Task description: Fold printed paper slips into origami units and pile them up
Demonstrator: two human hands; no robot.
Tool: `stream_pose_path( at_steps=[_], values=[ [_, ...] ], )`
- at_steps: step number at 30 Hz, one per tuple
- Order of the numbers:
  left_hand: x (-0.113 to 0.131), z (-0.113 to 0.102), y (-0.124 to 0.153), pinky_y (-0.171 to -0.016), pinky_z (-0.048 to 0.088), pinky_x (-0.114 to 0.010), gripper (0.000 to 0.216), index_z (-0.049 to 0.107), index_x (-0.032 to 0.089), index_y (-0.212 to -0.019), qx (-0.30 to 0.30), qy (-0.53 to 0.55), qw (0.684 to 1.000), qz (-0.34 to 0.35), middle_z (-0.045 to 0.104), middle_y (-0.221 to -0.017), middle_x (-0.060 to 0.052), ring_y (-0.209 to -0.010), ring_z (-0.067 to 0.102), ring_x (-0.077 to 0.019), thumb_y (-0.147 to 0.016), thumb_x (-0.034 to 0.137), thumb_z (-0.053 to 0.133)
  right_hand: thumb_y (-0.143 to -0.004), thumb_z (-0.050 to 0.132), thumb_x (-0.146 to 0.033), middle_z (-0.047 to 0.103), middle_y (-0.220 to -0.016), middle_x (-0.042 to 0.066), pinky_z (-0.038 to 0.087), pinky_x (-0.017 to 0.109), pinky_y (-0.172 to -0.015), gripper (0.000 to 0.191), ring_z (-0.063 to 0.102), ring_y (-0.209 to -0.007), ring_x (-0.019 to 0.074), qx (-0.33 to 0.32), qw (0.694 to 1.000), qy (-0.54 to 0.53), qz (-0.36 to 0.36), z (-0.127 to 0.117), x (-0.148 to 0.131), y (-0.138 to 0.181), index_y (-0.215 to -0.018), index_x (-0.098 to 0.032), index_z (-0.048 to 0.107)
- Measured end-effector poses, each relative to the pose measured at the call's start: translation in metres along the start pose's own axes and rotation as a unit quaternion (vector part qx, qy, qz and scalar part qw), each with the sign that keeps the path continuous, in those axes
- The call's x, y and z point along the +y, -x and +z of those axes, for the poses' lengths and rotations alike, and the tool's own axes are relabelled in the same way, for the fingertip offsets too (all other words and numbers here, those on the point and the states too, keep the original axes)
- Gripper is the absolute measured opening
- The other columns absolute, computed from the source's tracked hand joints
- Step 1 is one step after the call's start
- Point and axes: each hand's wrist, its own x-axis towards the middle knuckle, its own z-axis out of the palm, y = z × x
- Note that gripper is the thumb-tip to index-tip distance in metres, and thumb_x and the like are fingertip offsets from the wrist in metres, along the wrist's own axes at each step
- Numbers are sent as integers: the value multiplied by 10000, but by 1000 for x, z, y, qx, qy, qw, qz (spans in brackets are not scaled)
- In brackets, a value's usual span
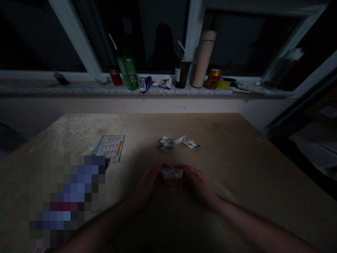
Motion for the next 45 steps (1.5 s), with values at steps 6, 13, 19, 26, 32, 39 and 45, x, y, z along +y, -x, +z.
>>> stream_pose_path(
  at_steps=[6, 13, 19, 26, 32, 39, 45],
  values=[
    [-3, -2, 1, -700, 468, -292, 360, 607, 163, -995, -1, 13, 1000, 23, 680, -767, -32, -710, 618, -194, -877, 436, 405, -874, 456, -449, 596, -623, 9, 400, 261, -557, 395, 533, -566, 147, 4, 1000, 30, -10, -5, 4, 0, -1110, -172, 609],
    [-1, -2, 1, -819, 463, -315, 328, 631, 149, -1007, 33, -6, 999, 16, 691, -941, -56, -894, 625, -222, -830, 395, 504, -859, 485, -392, 638, -718, 16, 439, 275, -585, 359, 560, -569, 143, 18, 999, 16, -27, -3, -7, 2, -1174, -229, 539],
    [1, -1, 2, -914, 419, -353, 334, 645, 177, -1051, 51, -27, 998, 13, 675, -1043, -40, -999, 592, -233, -842, 379, 482, -793, 557, -249, 614, -1099, 60, 476, 277, -635, 238, 587, -638, 129, -6, 999, -22, -48, -9, -12, -2, -1021, -212, 615],
    [-4, -3, -1, -987, 352, -370, 378, 622, 160, -1114, 55, -34, 998, 21, 645, -1117, -50, -1068, 557, -230, -855, 386, 464, -749, 631, -228, 648, -1035, 46, 468, 256, -634, 270, 588, -637, 117, -16, 999, -4, -45, -12, -12, -2, -1020, -228, 644],
    [-6, -3, 1, -966, 369, -362, 393, 613, 161, -1123, 59, -40, 997, 9, 645, -1111, -55, -1052, 566, -227, -871, 414, 448, -733, 646, -219, 662, -973, 45, 465, 260, -637, 265, 588, -658, 131, -2, 999, -20, -42, -13, -11, -3, -998, -216, 643],
    [-3, 0, 1, -924, 413, -335, 406, 607, 170, -1111, 23, 2, 999, 27, 668, -1057, -50, -982, 607, -219, -900, 430, 379, -744, 652, -277, 638, -999, 41, 439, 244, -585, 276, 541, -585, 107, 28, 997, -46, -46, -12, -11, -5, -1010, -224, 602],
    [-4, 1, 6, -992, 348, -360, 409, 556, 174, -1181, 45, -44, 997, 37, 618, -1156, -52, -1087, 543, -222, -917, 411, 353, -745, 663, -300, 643, -893, 22, 441, 237, -614, 248, 566, -628, 114, 47, 996, -69, -41, -12, -10, -7, -966, -204, 604]
  ],
)
